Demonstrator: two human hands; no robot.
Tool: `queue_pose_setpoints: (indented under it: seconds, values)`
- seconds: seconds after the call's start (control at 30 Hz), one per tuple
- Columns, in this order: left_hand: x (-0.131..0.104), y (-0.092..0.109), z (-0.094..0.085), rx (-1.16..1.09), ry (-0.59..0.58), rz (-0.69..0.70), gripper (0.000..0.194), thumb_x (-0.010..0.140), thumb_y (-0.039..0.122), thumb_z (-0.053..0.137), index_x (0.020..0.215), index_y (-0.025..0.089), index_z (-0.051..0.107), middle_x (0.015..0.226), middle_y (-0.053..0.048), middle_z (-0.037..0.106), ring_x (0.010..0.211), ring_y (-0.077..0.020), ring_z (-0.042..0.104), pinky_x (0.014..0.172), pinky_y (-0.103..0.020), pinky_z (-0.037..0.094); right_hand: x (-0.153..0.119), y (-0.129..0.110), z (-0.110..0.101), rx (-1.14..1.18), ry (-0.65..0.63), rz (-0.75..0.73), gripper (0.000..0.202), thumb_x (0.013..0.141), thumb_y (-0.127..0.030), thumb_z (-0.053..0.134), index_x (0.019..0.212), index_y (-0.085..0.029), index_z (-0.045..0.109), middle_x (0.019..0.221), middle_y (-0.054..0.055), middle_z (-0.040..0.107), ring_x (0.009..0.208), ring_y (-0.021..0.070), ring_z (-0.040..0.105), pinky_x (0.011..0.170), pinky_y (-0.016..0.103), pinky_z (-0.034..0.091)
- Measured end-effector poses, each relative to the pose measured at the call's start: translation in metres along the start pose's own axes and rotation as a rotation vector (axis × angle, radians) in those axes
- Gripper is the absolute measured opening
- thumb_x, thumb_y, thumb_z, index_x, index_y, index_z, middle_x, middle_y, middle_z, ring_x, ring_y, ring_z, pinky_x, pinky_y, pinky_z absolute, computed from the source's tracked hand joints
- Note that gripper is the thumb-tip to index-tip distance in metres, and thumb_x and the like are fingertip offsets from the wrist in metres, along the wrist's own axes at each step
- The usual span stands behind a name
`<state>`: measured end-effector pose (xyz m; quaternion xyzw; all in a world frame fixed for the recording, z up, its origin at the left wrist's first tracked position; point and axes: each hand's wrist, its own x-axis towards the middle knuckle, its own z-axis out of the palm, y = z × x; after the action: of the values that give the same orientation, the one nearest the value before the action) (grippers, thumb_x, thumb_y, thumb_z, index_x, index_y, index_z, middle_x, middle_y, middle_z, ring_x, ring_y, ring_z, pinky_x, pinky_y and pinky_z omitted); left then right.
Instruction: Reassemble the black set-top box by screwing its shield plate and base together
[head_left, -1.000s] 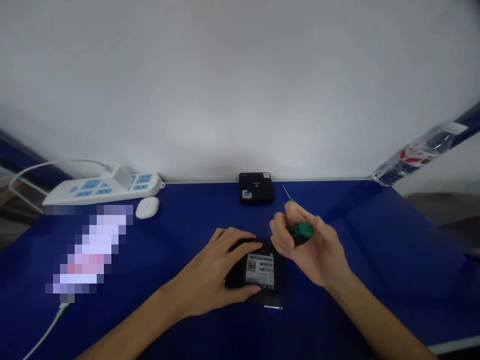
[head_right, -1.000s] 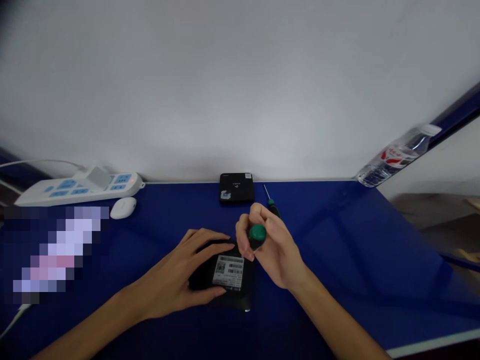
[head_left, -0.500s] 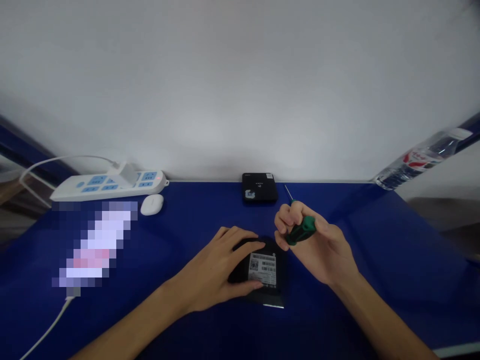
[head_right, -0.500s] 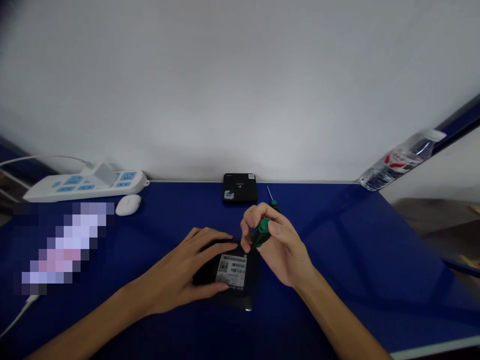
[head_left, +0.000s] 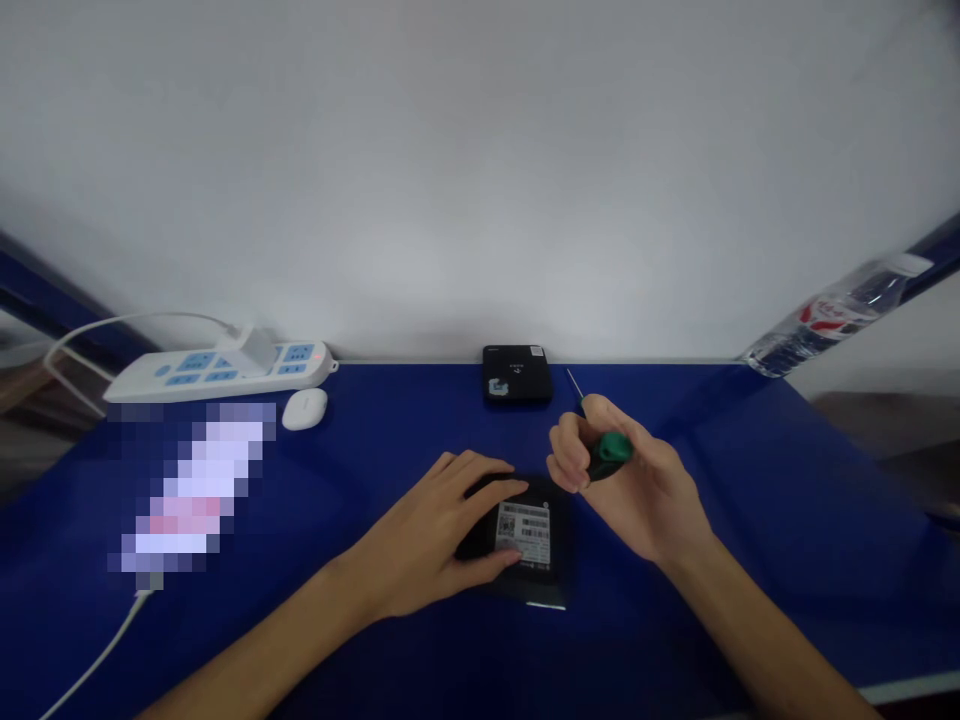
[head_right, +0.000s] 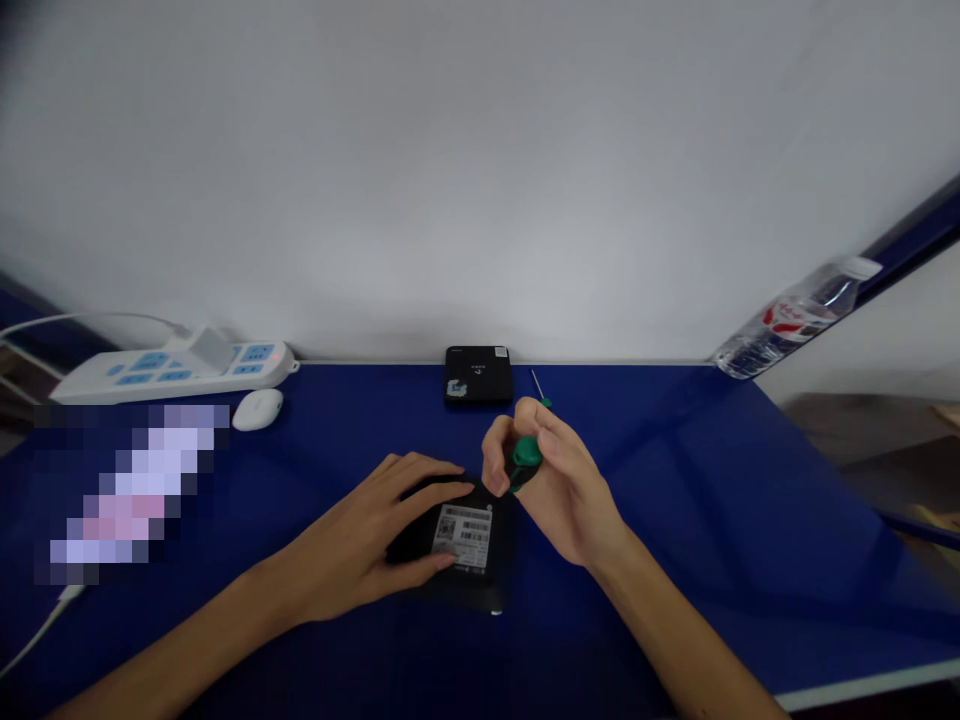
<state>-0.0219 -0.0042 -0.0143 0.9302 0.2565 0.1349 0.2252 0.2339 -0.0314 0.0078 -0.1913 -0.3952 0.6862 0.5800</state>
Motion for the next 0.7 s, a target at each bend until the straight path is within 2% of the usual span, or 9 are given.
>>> queue_pose_setpoints:
  seconds: [0.1, 0.23, 0.4, 0.53, 0.6, 0.7]
  values:
    - [-0.0009, -0.0002, 0.0005, 0.007, -0.01, -0.012, 0.052, 0.108, 0.045, 0.068, 0.156, 0.032, 0.054, 0.157, -0.013, 0.061, 0.143, -0.036, 0.06, 0.119, -0.069, 0.047, -0.0002, 0.0005, -0.001, 0.02, -0.004, 0.008, 0.03, 0.108, -0.044, 0.067, 0.091, -0.025, 0.053, 0.08, 0.002, 0.056, 0.073, 0.0203, 0.044, 0.071, 0.033, 0.041]
    - [-0.0011, -0.0004, 0.0014, -0.003, -0.004, -0.01, 0.053, 0.107, 0.045, 0.069, 0.156, 0.033, 0.054, 0.157, -0.013, 0.061, 0.142, -0.0363, 0.06, 0.119, -0.07, 0.047, -0.0001, 0.0023, -0.0027, 0.018, 0.019, 0.0, 0.025, 0.098, -0.042, 0.08, 0.097, -0.024, 0.062, 0.083, 0.001, 0.052, 0.074, 0.0201, 0.04, 0.068, 0.032, 0.042]
    - [-0.001, -0.0012, 0.002, -0.01, 0.021, 0.001, 0.053, 0.106, 0.045, 0.07, 0.156, 0.032, 0.056, 0.155, -0.013, 0.063, 0.14, -0.0369, 0.063, 0.118, -0.072, 0.048, -0.0002, 0.0037, -0.0026, -0.034, 0.045, -0.026, 0.024, 0.089, -0.038, 0.088, 0.092, -0.022, 0.07, 0.092, 0.003, 0.048, 0.08, 0.0197, 0.04, 0.069, 0.031, 0.043]
    - [-0.0008, -0.0015, 0.0019, -0.018, 0.043, -0.002, 0.054, 0.104, 0.044, 0.073, 0.156, 0.034, 0.058, 0.155, -0.013, 0.064, 0.138, -0.0365, 0.064, 0.119, -0.068, 0.049, -0.0007, 0.0025, -0.0019, -0.046, 0.064, -0.027, 0.03, 0.088, -0.039, 0.09, 0.088, -0.023, 0.065, 0.091, 0.002, 0.048, 0.083, 0.0208, 0.048, 0.072, 0.033, 0.046]
    - [-0.0006, -0.0011, 0.0024, -0.014, 0.044, 0.001, 0.055, 0.104, 0.044, 0.073, 0.156, 0.034, 0.058, 0.154, -0.013, 0.065, 0.137, -0.0365, 0.065, 0.118, -0.066, 0.05, -0.0013, 0.0017, -0.0016, -0.038, 0.012, -0.01, 0.035, 0.09, -0.043, 0.089, 0.09, -0.024, 0.059, 0.087, 0.001, 0.053, 0.073, 0.019, 0.051, 0.068, 0.032, 0.043]
    - [-0.0008, -0.0005, 0.0044, -0.011, 0.062, 0.001, 0.055, 0.105, 0.043, 0.073, 0.156, 0.033, 0.058, 0.154, -0.012, 0.065, 0.136, -0.036, 0.065, 0.118, -0.065, 0.051, -0.0017, 0.001, -0.0014, -0.032, -0.092, 0.017, 0.037, 0.101, -0.052, 0.08, 0.094, -0.024, 0.056, 0.074, -0.004, 0.052, 0.055, 0.0139, 0.037, 0.059, 0.031, 0.033]
